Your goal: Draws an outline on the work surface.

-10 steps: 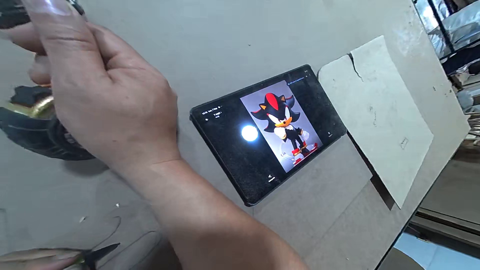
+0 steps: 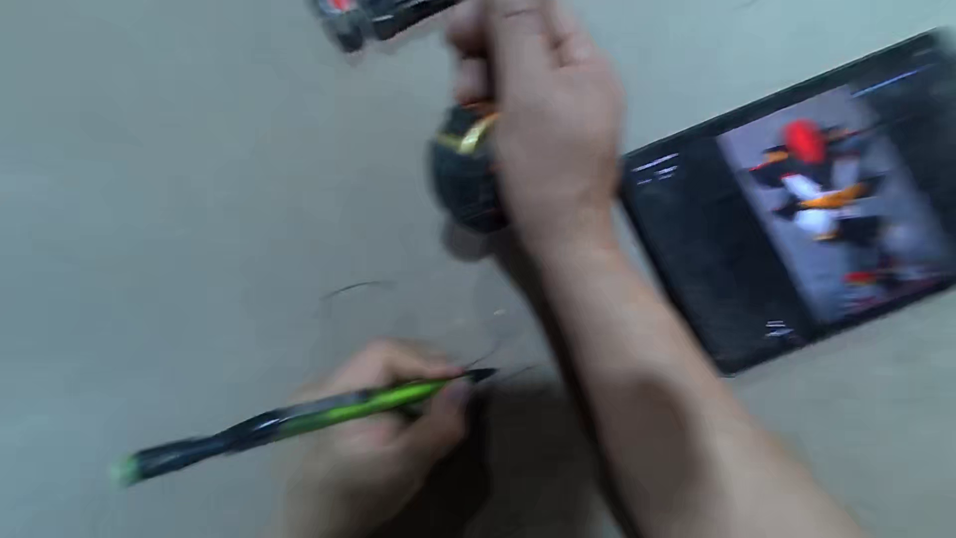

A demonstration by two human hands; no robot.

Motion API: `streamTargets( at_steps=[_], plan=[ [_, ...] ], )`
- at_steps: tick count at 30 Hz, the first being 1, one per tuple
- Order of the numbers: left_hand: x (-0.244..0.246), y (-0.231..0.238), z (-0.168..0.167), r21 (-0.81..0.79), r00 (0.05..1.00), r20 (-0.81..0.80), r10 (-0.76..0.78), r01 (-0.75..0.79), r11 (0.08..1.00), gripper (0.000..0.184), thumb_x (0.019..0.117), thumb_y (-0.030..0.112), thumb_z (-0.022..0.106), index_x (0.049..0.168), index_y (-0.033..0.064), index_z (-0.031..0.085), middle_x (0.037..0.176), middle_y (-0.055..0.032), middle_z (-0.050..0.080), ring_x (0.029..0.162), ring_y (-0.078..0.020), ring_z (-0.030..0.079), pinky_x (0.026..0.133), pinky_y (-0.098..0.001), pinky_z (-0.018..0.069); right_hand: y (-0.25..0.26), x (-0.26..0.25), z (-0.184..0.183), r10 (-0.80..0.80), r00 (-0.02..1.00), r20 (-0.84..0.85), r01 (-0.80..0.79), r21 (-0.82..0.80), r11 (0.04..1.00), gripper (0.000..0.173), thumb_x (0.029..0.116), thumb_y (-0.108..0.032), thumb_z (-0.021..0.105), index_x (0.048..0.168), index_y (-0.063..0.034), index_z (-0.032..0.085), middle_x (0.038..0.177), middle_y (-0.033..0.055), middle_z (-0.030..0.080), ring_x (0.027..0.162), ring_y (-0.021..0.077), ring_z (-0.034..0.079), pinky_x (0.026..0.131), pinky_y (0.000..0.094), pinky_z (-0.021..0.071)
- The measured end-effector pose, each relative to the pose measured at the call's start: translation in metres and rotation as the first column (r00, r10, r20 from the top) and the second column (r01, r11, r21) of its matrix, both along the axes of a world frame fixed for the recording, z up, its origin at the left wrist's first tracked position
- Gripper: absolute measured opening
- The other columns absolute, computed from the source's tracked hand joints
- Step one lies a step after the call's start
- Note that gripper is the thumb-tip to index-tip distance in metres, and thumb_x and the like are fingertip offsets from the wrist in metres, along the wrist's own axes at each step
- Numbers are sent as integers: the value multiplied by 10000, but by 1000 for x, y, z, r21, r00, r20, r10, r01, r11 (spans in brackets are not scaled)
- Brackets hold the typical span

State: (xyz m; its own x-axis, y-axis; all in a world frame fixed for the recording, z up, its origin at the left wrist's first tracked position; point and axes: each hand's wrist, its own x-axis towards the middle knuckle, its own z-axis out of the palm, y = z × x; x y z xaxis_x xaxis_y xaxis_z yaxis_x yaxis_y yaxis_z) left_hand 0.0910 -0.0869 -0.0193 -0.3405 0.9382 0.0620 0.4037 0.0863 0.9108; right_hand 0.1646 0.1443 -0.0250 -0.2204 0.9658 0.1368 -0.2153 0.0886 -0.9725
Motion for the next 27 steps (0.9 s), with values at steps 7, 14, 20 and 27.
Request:
streamTargets(
  at_steps=[7, 14, 20, 27],
  plan=[
    [3, 5, 8, -10, 1000, 24, -20, 20, 1000, 114, 882, 95, 745, 975, 126, 688, 870, 17, 726, 627, -90, 665, 508, -227, 575, -4, -4, 5, -113, 989, -94, 121, 80, 989, 305, 913, 89, 588, 638, -39, 616, 600, 63, 629, 562, 136, 638, 529, 282, 544],
    [7, 5, 6, 5, 997, 62, 39, -40, 999, 113, 885, 69, 746, 982, 95, 695, 861, -22, 721, 601, -131, 660, 491, -260, 582, 42, -4, -74, 283, 891, -355, -29, 578, 816, 290, 1009, 43, 497, 905, -99, 728, 832, -3, 704, 781, 90, 688, 678, 259, 583],
    [8, 6, 7, 9, 998, 53, 40, -40, 999, 104, 903, 75, 737, 993, 92, 688, 873, -25, 729, 612, -131, 669, 504, -260, 589, -5, -3, 13, -128, 989, -77, 127, -26, 992, 325, 884, 113, 610, 595, -35, 594, 574, 71, 610, 551, 149, 630, 535, 293, 547],
    [9, 7, 8, -5, 998, 18, 56, -56, 998, 105, 909, 77, 740, 1005, 81, 698, 852, -19, 737, 624, -140, 690, 511, -272, 610, 82, 9, -143, 19, 997, -71, 1, 274, 962, 268, 1058, -127, 512, 923, -61, 733, 865, 83, 717, 832, 217, 724, 730, 434, 628]
  ],
)
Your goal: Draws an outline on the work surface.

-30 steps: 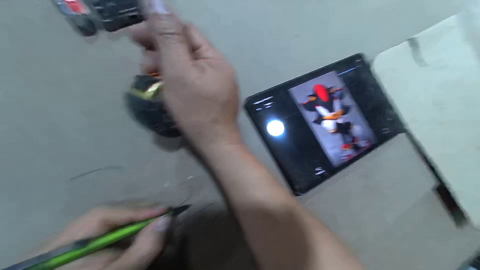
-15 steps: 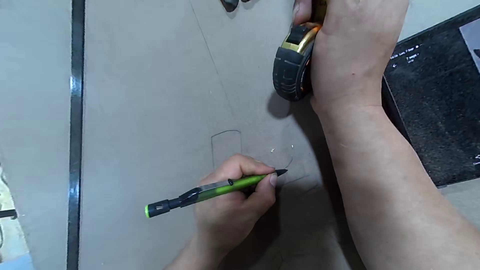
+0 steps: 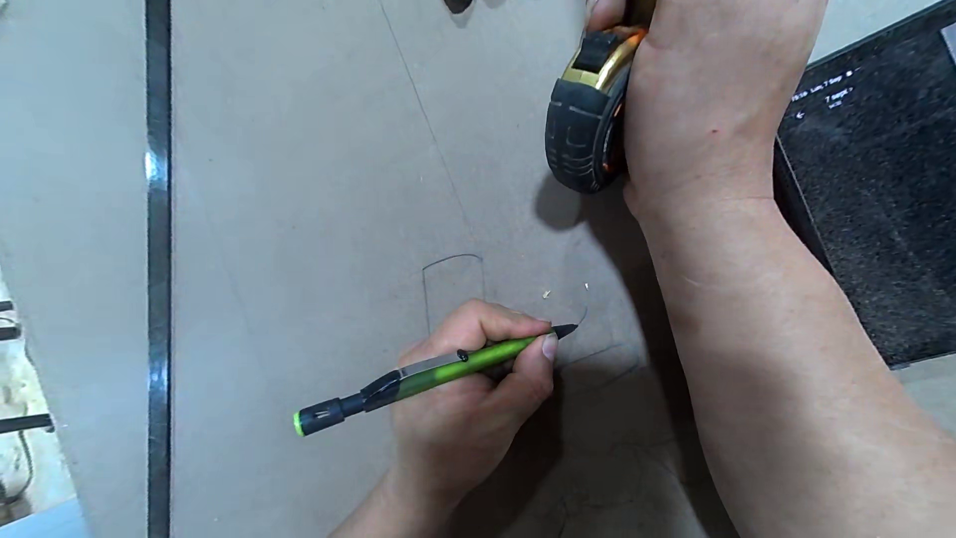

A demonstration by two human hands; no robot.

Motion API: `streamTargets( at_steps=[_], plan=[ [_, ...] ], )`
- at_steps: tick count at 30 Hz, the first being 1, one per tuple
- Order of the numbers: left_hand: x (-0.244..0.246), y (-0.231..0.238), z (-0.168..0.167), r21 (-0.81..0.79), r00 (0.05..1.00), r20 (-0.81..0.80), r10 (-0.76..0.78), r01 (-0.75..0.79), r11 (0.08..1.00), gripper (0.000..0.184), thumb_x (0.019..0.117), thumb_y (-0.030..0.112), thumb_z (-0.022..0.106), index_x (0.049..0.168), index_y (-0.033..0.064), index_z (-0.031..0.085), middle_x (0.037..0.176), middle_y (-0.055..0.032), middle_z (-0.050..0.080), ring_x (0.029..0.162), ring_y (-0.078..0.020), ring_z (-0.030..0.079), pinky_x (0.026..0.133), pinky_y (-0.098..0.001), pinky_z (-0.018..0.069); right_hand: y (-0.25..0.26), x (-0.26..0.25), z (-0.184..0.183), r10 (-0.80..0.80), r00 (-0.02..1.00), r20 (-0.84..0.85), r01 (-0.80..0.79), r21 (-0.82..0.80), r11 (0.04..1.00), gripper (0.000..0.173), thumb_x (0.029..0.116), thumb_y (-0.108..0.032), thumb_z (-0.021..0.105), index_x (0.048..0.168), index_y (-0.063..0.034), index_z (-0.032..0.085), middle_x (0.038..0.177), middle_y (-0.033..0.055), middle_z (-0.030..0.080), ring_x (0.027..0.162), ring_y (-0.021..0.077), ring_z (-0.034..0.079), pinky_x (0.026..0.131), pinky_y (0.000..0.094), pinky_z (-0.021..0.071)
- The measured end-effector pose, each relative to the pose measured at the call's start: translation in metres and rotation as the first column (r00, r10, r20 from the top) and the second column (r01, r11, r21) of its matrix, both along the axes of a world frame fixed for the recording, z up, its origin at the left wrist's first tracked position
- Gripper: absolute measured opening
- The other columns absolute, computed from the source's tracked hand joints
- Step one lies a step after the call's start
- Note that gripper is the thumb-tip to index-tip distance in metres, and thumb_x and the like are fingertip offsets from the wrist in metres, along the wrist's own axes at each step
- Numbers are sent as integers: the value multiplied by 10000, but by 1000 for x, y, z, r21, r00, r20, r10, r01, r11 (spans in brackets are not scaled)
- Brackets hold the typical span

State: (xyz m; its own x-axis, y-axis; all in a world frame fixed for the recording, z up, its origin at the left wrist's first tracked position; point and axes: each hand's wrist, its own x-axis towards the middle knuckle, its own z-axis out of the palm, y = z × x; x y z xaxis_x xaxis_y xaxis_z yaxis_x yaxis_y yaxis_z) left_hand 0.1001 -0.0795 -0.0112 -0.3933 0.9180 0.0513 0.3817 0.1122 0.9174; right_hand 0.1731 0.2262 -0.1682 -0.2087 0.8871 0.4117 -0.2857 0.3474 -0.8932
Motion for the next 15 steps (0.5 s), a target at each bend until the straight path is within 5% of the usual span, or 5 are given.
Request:
streamTargets(
  at_steps=[15],
  plan=[
    [-5, -1, 3, -19, 996, -17, -87, 87, 996, 92, 873, 73, 736, 948, 105, 695, 835, 7, 724, 591, -104, 653, 465, -238, 559, -6, 8, -7, -175, 929, 327, 155, 88, 984, 79, 888, -57, 711, 867, -131, 731, 860, 11, 683, 811, 123, 688, 697, 371, 604]
  ],
)
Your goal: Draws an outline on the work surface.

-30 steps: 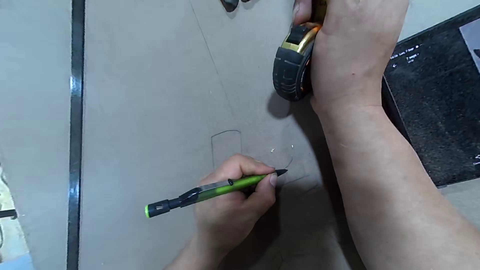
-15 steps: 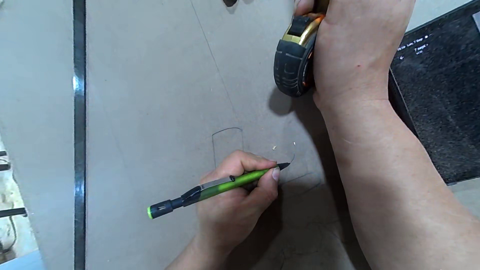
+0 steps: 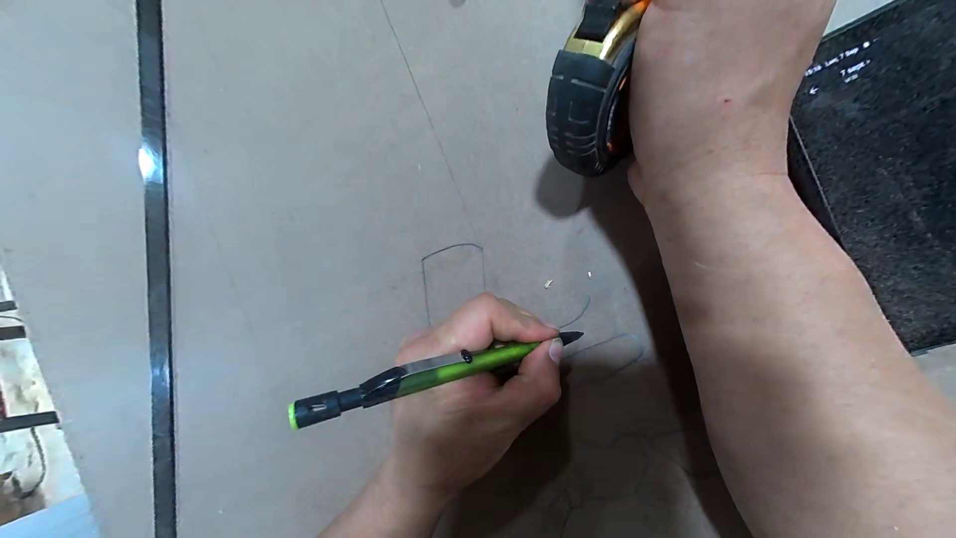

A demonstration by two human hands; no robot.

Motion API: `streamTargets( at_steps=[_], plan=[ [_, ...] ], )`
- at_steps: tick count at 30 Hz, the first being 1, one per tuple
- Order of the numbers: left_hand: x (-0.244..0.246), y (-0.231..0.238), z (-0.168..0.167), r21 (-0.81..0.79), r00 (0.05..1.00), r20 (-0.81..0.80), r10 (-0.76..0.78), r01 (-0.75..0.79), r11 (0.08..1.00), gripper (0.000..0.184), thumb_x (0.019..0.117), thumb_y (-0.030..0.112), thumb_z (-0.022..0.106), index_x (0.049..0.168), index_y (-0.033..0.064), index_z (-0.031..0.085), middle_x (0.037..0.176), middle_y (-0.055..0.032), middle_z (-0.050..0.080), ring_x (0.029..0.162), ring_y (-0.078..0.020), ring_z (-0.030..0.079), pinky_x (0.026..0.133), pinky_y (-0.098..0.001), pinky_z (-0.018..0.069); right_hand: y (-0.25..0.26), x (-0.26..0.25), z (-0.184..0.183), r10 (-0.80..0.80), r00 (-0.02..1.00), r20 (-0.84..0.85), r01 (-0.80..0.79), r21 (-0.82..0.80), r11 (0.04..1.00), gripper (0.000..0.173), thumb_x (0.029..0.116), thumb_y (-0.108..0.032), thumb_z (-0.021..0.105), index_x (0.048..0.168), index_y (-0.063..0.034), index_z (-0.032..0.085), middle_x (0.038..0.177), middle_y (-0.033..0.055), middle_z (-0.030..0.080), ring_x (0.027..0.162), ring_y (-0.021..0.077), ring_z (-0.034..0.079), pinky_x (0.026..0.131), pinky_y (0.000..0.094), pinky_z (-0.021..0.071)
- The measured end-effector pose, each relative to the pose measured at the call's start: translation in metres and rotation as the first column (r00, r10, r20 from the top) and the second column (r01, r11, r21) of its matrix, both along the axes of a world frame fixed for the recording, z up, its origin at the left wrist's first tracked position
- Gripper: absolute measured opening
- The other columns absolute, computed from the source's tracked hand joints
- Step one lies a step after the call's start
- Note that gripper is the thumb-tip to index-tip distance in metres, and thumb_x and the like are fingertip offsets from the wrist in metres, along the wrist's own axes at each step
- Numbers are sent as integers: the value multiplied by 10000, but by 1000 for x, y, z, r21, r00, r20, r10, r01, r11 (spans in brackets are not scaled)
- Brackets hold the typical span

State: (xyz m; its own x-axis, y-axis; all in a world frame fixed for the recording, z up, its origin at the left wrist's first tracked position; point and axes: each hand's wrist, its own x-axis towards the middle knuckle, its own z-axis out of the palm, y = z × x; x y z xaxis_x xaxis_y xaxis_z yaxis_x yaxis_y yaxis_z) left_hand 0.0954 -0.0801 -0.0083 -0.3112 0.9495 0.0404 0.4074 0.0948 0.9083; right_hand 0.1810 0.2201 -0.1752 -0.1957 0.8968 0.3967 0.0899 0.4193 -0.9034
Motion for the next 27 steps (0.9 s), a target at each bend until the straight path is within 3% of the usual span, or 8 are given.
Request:
streamTargets(
  at_steps=[8, 16, 23, 27],
  plan=[
    [-2, 0, 0, 18, 998, 22, -55, 55, 998, 101, 854, 50, 739, 924, 101, 688, 838, 5, 723, 601, -102, 659, 477, -233, 567, -2, 1, 0, 43, 994, -100, -46, -25, 999, 99, 918, -38, 680, 845, -92, 720, 828, 40, 686, 784, 158, 704, 678, 397, 621],
    [-4, 0, -1, 30, 996, 32, -87, 86, 996, 97, 850, 52, 746, 919, 98, 694, 835, 10, 723, 626, -94, 665, 506, -227, 574, 0, 2, 0, -6, 1000, -21, 5, -12, 1000, 91, 902, -58, 694, 860, -131, 728, 844, 5, 679, 796, 118, 686, 686, 358, 603],
    [-4, 0, -1, 26, 995, 31, -91, 90, 996, 97, 846, 58, 748, 917, 101, 699, 833, 11, 725, 640, -101, 677, 517, -233, 587, 0, 0, 2, 52, 986, -161, -59, -38, 998, 138, 959, -75, 641, 874, -123, 738, 837, 20, 685, 805, 140, 695, 689, 378, 607],
    [-1, -3, -4, 32, 996, 80, 32, -35, 999, 110, 909, 86, 748, 1011, 78, 705, 867, -29, 735, 635, -138, 683, 528, -271, 605, 3, -6, 9, 109, 949, -295, -126, -40, 991, 210, 1025, -98, 564, 911, -75, 740, 857, 65, 712, 830, 196, 722, 722, 414, 627]
  ],
)
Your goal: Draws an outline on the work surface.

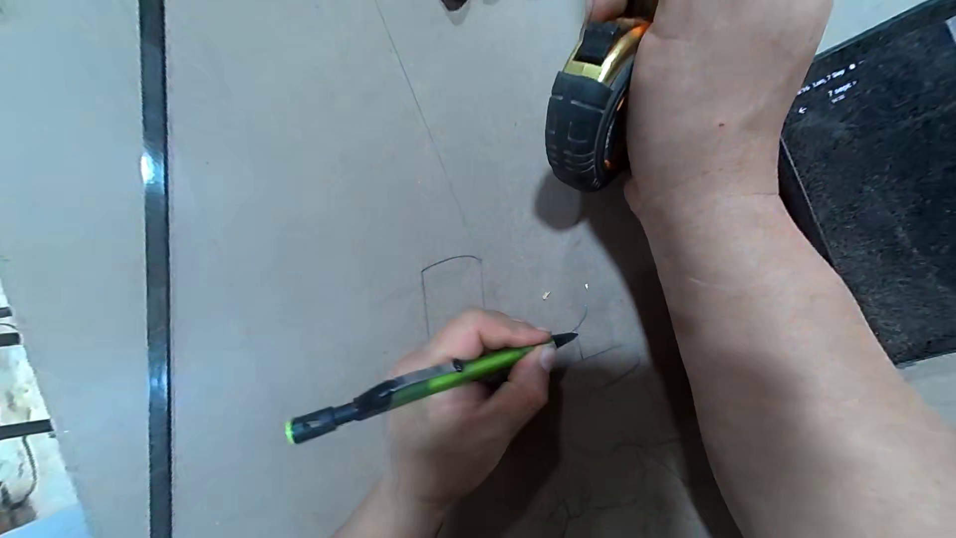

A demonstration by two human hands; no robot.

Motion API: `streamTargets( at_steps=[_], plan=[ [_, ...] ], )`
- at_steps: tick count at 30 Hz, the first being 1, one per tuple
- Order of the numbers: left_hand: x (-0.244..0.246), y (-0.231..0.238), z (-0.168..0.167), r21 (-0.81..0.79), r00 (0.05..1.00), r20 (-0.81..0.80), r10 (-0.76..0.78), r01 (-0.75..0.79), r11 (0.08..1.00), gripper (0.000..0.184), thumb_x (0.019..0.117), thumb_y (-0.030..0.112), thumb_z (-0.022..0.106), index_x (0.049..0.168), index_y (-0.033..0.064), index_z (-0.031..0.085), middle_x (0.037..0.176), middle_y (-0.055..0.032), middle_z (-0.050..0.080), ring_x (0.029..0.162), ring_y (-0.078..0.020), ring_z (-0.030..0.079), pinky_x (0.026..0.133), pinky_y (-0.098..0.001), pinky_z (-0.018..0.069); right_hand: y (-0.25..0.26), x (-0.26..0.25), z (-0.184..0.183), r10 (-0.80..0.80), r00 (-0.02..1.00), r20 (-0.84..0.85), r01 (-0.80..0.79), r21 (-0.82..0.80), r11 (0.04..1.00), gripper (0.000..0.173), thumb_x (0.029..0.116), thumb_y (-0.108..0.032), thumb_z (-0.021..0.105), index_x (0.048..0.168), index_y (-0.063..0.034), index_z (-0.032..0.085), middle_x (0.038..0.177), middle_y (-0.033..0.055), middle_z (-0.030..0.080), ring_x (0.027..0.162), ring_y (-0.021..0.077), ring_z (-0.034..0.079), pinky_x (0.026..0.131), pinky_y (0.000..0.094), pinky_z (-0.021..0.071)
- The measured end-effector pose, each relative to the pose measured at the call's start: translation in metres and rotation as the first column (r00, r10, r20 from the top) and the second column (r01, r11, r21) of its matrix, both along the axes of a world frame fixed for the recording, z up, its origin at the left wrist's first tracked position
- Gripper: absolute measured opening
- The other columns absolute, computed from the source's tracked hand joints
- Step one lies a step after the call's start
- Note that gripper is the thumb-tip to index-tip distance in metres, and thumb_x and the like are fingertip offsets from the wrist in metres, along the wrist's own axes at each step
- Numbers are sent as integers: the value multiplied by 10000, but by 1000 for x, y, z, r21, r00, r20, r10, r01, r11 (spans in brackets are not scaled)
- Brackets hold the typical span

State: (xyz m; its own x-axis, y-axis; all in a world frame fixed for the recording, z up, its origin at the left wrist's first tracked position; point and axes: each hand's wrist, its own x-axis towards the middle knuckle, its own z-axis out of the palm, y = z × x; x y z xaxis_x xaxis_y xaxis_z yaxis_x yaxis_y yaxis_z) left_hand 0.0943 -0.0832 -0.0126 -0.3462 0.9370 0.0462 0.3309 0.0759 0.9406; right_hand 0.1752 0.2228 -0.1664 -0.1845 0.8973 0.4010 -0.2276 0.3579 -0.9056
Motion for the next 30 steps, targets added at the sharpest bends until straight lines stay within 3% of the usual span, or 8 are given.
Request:
streamTargets(
  at_steps=[8, 10, 11, 13, 16, 22, 26, 30],
  plan=[
    [2, 0, -2, 20, 999, -5, 48, -48, 999, 96, 910, 132, 731, 988, 94, 691, 860, -31, 732, 615, -140, 675, 502, -271, 588, 12, 7, 14, 122, 988, -100, -113, 90, 990, 218, 1039, -121, 564, 931, -62, 743, 859, 81, 714, 809, 199, 721, 710, 409, 629],
    [3, -1, -1, 19, 998, -28, 54, -54, 998, 84, 909, 131, 719, 977, 94, 687, 858, -28, 734, 623, -133, 679, 509, -263, 587, -21, 2, 62, 127, 978, -166, -117, 64, 991, 224, 995, -14, 577, 825, -48, 719, 766, 76, 691, 716, 174, 698, 638, 355, 609],
    [3, -1, -1, 19, 998, -25, 54, -54, 998, 82, 908, 128, 717, 975, 93, 685, 859, -31, 733, 625, -133, 676, 510, -262, 582, -49, 1, 108, 66, 990, -120, -82, -128, 988, 280, 962, 29, 583, 709, -46, 679, 680, 73, 672, 641, 166, 672, 599, 337, 580],
    [2, -1, 0, 20, 999, 12, 47, -47, 999, 86, 907, 121, 724, 975, 84, 685, 867, -49, 727, 615, -145, 667, 497, -271, 576, -74, 2, 148, 75, 997, -34, -81, -219, 972, 321, 1030, -30, 510, 748, -41, 661, 697, 56, 672, 645, 146, 662, 605, 311, 572],
    [1, -1, 2, -4, 997, 0, 71, -71, 997, 86, 898, 121, 732, 975, 97, 700, 882, -30, 735, 602, -125, 661, 491, -259, 576, -69, 5, 150, 228, 973, -38, -231, -172, 958, 352, 1114, -148, 429, 886, -38, 674, 744, 26, 676, 664, 119, 657, 613, 281, 571],
    [29, 8, 7, -35, 949, 9, 314, -314, 949, 87, 919, 112, 708, 1003, 88, 703, 858, -45, 720, 590, -122, 635, 483, -244, 542, -56, 9, 150, 425, 904, -57, -427, -204, 881, 344, 1121, -168, 433, 891, -45, 658, 720, 11, 667, 632, 113, 654, 584, 272, 576],
    [64, 15, 5, 41, 832, 65, 551, -554, 832, 151, 980, 139, 693, 1111, 66, 673, 928, -60, 723, 686, -146, 681, 588, -279, 603, -61, -1, 146, 344, 931, -126, -364, -217, 906, 349, 1110, -108, 424, 844, -29, 636, 705, 34, 661, 609, 133, 656, 555, 290, 582],
    [71, 20, -4, 147, 869, -49, 492, -481, 865, 108, 1011, 119, 628, 1090, 54, 662, 953, 0, 741, 769, -103, 706, 662, -279, 613, -72, -1, 157, 269, 949, -162, -307, -303, 902, 299, 1101, -118, 459, 915, 39, 632, 698, 81, 628, 530, 124, 584, 459, 278, 532]
  ],
)
